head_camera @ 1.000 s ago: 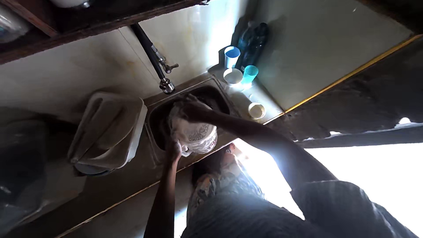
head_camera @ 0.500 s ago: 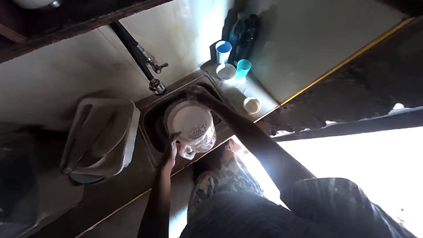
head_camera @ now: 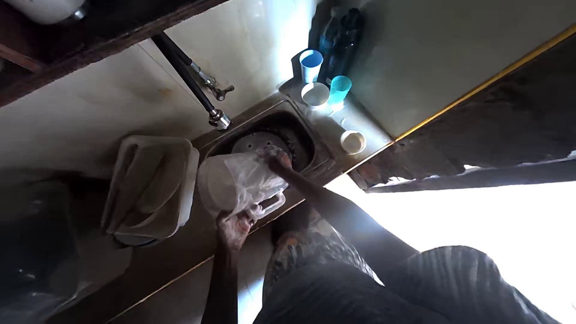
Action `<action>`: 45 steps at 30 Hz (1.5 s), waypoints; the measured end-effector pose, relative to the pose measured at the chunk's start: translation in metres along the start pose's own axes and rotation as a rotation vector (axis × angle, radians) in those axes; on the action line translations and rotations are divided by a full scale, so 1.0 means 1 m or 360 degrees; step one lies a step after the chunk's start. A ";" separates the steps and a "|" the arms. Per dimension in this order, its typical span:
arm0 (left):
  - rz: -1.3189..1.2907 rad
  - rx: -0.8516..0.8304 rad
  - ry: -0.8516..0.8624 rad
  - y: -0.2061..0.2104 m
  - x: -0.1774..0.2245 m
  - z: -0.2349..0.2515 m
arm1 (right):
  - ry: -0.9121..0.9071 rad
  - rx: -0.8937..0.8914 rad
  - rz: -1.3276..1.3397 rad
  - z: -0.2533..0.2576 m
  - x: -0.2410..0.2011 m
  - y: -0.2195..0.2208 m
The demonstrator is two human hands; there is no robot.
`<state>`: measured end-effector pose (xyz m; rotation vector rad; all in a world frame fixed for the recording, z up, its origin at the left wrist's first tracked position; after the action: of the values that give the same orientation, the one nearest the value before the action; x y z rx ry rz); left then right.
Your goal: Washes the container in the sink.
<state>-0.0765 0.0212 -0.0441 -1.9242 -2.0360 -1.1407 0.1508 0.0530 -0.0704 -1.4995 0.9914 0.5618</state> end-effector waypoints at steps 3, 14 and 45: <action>-0.0111 0.0069 -0.0112 0.009 -0.005 0.002 | -0.0505 0.0371 0.0102 -0.027 -0.066 0.030; -0.0374 -0.0078 -0.0044 -0.029 -0.033 0.008 | 0.0123 0.0404 0.0110 -0.014 0.011 0.021; 0.0157 0.0322 0.0058 -0.012 -0.030 -0.003 | -0.0483 -0.0214 -0.0351 0.015 0.009 -0.013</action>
<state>-0.0829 -0.0038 -0.0641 -1.8677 -1.9315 -0.9033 0.1694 0.0645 -0.0735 -1.5623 0.5553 0.6825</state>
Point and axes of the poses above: each hand's wrist, its own z-axis towards the middle knuckle, its own y-axis out of the palm, x = y × z, the point moved 1 cm from there along z, towards the middle knuckle, and after that the axes turned 12 degrees about -y, right-handed, at the moved point
